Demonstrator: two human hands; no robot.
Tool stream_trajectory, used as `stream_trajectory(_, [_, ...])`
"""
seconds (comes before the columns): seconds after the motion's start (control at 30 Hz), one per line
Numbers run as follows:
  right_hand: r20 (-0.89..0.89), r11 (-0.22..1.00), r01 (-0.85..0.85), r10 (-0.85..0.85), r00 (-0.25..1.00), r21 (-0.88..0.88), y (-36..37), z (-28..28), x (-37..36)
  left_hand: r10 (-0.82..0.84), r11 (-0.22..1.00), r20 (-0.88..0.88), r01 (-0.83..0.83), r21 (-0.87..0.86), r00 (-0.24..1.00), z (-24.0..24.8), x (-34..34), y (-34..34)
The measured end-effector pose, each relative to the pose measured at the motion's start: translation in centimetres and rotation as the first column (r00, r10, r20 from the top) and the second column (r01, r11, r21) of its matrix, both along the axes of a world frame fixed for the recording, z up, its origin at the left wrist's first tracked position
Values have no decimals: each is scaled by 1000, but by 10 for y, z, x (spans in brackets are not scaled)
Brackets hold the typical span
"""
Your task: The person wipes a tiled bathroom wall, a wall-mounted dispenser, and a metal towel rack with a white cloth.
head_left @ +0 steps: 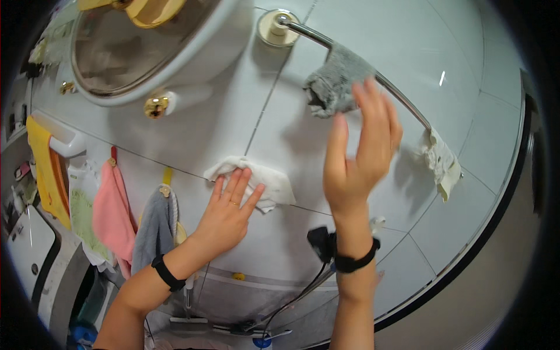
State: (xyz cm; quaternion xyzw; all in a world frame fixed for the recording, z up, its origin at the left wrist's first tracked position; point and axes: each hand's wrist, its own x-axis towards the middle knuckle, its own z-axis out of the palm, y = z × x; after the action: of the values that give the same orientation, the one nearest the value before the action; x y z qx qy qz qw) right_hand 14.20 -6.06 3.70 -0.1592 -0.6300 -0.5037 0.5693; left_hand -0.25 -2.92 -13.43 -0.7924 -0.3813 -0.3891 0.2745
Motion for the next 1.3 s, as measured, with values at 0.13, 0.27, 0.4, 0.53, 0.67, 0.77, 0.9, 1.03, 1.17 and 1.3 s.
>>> stream_trajectory(0.13, [52,974,227,-227,972,19,26,40,-8,3,1000,23,-3,8,1000,-3,0,2])
stream_trajectory(0.27, [105,951,309,-307,946,-4,29,48,10,24,999,34,-25,23,999,-3,-1,3])
stream_trajectory(0.4, [-22,900,427,-430,902,-86,15,46,51,24,1000,34,-24,16,999,0,-3,-3])
stream_trajectory(0.53, [-163,837,507,-540,826,-207,12,41,101,12,1000,35,-12,16,999,1,-3,-3])
stream_trajectory(0.67, [-134,804,549,-585,800,-229,9,35,119,17,999,48,-19,41,999,0,0,1])
stream_trajectory(0.77, [-115,894,437,-446,888,-98,-2,7,95,33,998,65,-36,49,997,-1,1,2])
stream_trajectory(0.9, [332,862,309,-177,927,-403,-2,-65,53,-12,999,30,10,46,999,24,5,6])
stream_trajectory(1.03, [423,798,279,-34,906,-535,12,-94,34,-120,990,26,118,79,992,77,15,8])
stream_trajectory(1.17, [240,809,131,12,971,-573,23,-89,32,-40,943,19,31,332,999,132,25,28])
stream_trajectory(1.3, [148,807,16,89,985,-590,15,-101,32,-107,903,47,78,423,993,181,26,39])
